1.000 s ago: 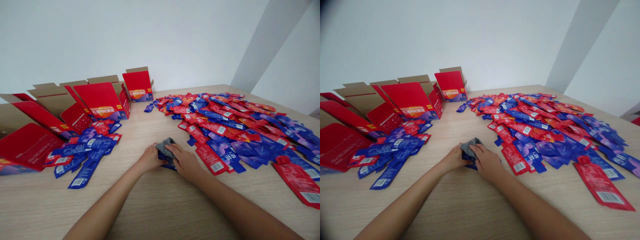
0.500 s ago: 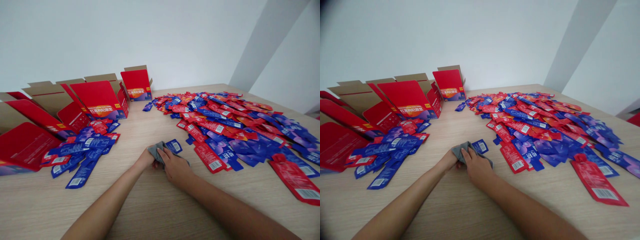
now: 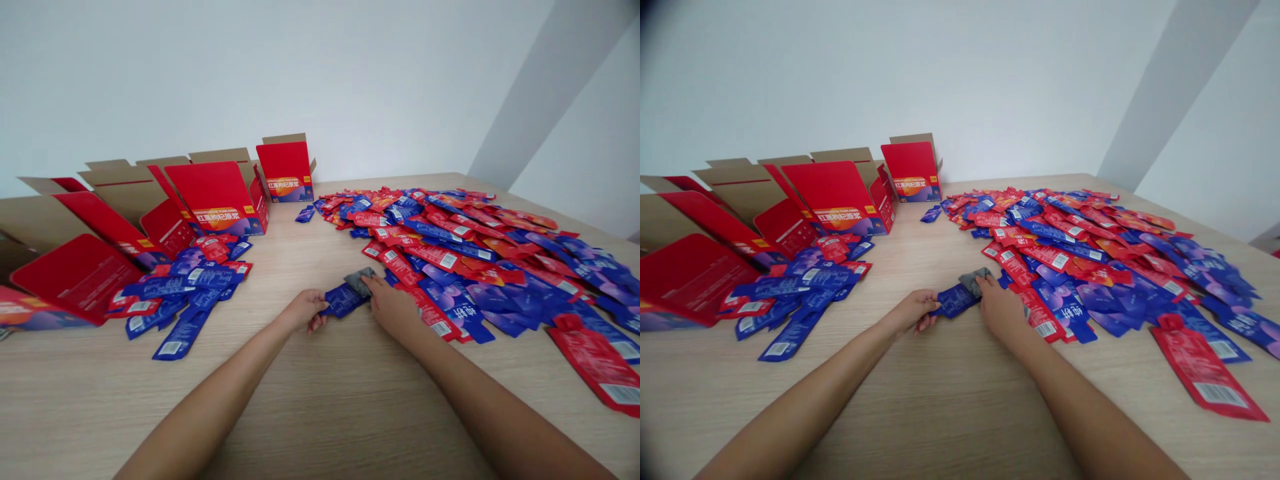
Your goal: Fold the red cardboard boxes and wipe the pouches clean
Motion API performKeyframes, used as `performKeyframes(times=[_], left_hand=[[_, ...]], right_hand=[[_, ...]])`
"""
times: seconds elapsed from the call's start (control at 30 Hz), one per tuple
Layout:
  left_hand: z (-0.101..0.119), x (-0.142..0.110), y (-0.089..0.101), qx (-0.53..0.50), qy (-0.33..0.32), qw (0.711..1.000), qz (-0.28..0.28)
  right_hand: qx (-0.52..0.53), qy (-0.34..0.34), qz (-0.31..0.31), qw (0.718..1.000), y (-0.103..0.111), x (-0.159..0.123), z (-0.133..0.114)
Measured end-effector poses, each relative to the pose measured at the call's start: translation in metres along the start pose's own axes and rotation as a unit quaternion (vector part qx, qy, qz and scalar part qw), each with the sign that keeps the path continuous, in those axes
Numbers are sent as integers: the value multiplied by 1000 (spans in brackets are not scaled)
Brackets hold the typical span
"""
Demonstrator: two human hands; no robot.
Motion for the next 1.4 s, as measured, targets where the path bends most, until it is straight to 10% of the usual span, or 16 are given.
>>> performKeyframes(times=[0.27, 0.57, 0.93, 1.07, 1.23, 1.4], left_hand=[[-2, -9, 8, -57, 16, 998, -13], [-5, -17, 23, -151, 7, 988, 31], [-2, -12, 27, -149, -96, 974, 144], [-1, -11, 21, -110, -98, 978, 151], [-4, -8, 7, -45, -106, 981, 154], [-2, -11, 13, -82, -105, 979, 151]], right_hand=[[58, 117, 6, 991, -3, -13, -24], [-31, 16, 14, 999, -1, 1, 4], [377, -39, 195, 905, -12, 8, 33], [322, 37, 191, 927, -4, -2, 11], [124, 169, 20, 978, -7, -23, -44], [-2, 90, -14, 996, -6, -9, -27]])
Point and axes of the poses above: each hand's wrist, its own x-axis towards the middle knuckle, its own y-axis out of the back of the hand, z = x × y, the point moved 2 cm from there along x, towards the middle knuckle, and after that the axes turned 1 degree about z, right-handed, at the moved point
